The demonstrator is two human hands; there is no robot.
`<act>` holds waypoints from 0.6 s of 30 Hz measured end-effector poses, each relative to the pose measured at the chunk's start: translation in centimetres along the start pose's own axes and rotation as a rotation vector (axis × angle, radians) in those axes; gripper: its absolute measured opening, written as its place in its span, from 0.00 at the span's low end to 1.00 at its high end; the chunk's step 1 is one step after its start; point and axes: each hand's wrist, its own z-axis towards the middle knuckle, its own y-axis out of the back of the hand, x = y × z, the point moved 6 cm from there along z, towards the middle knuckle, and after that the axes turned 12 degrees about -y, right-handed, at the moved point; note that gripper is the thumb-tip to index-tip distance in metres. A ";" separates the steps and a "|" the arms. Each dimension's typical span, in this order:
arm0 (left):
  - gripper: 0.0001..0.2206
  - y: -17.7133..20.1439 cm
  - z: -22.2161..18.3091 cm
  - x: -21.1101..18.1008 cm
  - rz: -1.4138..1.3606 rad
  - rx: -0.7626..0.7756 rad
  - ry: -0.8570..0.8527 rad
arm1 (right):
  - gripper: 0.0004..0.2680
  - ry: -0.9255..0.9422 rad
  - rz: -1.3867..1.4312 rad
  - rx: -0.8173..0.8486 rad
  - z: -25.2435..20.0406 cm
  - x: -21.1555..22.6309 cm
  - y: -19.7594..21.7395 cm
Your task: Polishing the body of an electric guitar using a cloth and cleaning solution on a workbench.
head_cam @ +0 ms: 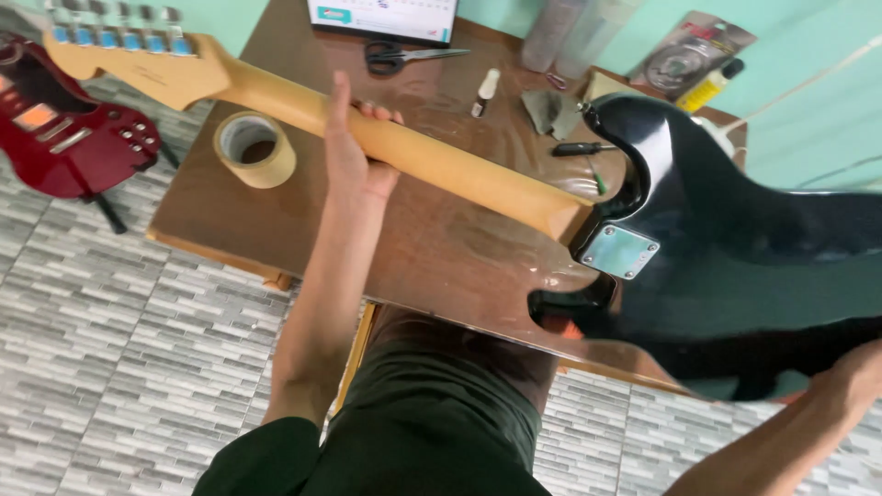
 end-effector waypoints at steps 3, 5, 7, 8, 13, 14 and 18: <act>0.12 -1.3 0.9 -0.1 -0.078 0.085 -0.015 | 0.22 -0.117 0.312 -0.104 -0.6 1.8 1.3; 0.10 -1.9 0.6 -0.2 -0.131 0.156 -0.016 | 0.23 -0.165 0.476 -0.163 -1.0 2.3 2.0; 0.08 -2.7 0.1 -0.7 -0.190 0.225 -0.026 | 0.23 -0.205 0.647 -0.210 -1.1 2.6 2.1; 0.07 -2.8 -0.2 -0.8 -0.205 0.212 -0.023 | 0.24 -0.250 0.815 -0.241 -1.2 2.3 2.1; 0.14 -1.1 1.6 -0.8 -0.264 0.238 -0.028 | 0.17 0.210 0.815 0.029 5.5 -9.5 6.3; 0.12 -1.3 1.0 -1.4 -0.271 0.222 -0.082 | 0.14 0.600 0.672 0.251 7.3 -10.5 6.2; 0.12 -1.0 0.8 -2.2 -0.235 0.179 -0.165 | 0.09 0.787 0.636 0.340 7.3 -14.4 5.6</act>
